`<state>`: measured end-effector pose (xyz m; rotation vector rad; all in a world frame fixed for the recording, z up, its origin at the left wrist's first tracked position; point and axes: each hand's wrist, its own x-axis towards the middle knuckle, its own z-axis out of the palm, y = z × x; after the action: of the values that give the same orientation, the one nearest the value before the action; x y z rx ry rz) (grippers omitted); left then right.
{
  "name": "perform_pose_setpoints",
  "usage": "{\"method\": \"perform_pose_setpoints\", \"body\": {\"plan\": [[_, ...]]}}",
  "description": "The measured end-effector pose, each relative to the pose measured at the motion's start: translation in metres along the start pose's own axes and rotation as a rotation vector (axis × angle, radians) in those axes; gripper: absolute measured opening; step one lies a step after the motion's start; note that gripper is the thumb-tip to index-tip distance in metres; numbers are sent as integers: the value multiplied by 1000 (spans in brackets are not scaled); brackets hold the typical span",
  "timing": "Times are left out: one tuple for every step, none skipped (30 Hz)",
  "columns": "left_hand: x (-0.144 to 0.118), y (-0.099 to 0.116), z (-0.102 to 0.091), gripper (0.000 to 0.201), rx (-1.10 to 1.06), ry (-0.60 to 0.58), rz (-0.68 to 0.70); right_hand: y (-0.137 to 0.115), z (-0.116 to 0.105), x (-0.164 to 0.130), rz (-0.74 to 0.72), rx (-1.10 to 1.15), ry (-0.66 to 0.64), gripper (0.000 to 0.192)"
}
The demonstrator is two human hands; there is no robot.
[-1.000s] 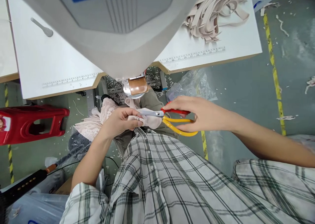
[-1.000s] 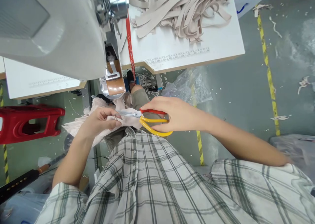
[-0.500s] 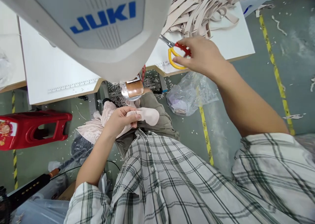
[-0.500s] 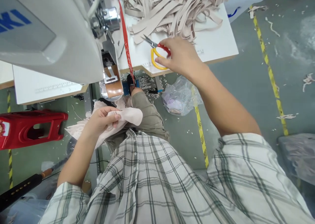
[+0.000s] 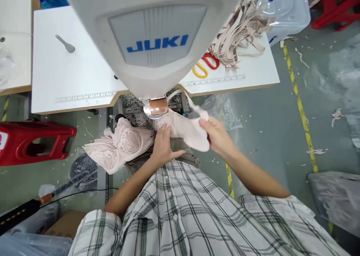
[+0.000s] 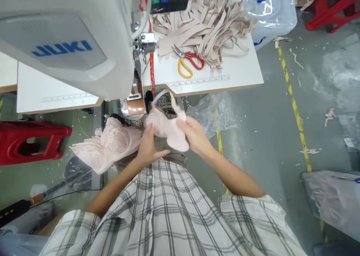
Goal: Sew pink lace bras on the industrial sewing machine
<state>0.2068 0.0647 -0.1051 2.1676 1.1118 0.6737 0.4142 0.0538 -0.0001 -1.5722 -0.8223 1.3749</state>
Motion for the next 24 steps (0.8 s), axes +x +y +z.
{"method": "perform_pose_setpoints", "body": {"plan": [[-2, -13, 21, 103, 28, -33, -57, -1, -6, -12, 37, 45, -8, 54], [-2, -26, 37, 92, 49, -31, -149, -3, -13, -23, 56, 51, -14, 56], [1, -38, 48, 81, 60, -20, -214, -5, -24, -34, 51, 39, 6, 57], [5, -50, 52, 69, 61, -5, -258, -7, -39, -41, 31, 30, 63, 55], [11, -60, 50, 60, 58, 13, -289, -8, -56, -44, -4, 25, 170, 53], [17, -69, 44, 53, 53, 32, -304, -8, -75, -41, -55, -1, 300, 50], [22, -76, 36, 48, 49, 52, -316, -5, -95, -34, -99, -79, 417, 48], [27, -80, 27, 45, 50, 77, -333, -1, -115, -24, -122, -191, 510, 47], [32, -81, 19, 42, 52, 100, -355, 6, -132, -10, -130, -329, 575, 49], [35, -80, 14, 41, 53, 118, -378, 14, -145, 4, -104, -486, 572, 51], [37, -77, 14, 41, 51, 123, -400, 24, -153, 18, -82, -577, 553, 49], [38, -72, 16, 42, 44, 116, -420, 36, -155, 32, -64, -651, 509, 48], [38, -66, 22, 43, 31, 95, -437, 48, -151, 44, -58, -711, 459, 46], [36, -58, 29, 43, 14, 65, -451, 60, -141, 56, -69, -755, 405, 46], [32, -51, 36, 43, -6, 31, -459, 73, -126, 67, -92, -799, 345, 50], [26, -44, 39, 43, -25, 0, -460, 86, -106, 78, -122, -836, 277, 56], [18, -38, 38, 44, -44, -29, -452, 99, -83, 87, -157, -863, 195, 63], [8, -33, 31, 44, -60, -50, -440, 111, -58, 97, -191, -880, 103, 71], [-4, -32, 18, 43, -68, -63, -427, 122, -34, 105, -233, -898, 14, 78], [-19, -32, -1, 39, -64, -64, -427, 132, -11, 111, -284, -942, -90, 81], [-35, -34, -25, 33, -41, -46, -448, 140, 9, 115, -332, -994, -176, 81], [-52, -38, -53, 27, 5, -6, -499, 147, 24, 118, -373, -1051, -238, 77], [-70, -44, -82, 24, 74, 54, -579, 153, 35, 119, -402, -1103, -274, 72], [-88, -50, -109, 25, 163, 133, -679, 158, 42, 120, -416, -1140, -280, 65]]}}
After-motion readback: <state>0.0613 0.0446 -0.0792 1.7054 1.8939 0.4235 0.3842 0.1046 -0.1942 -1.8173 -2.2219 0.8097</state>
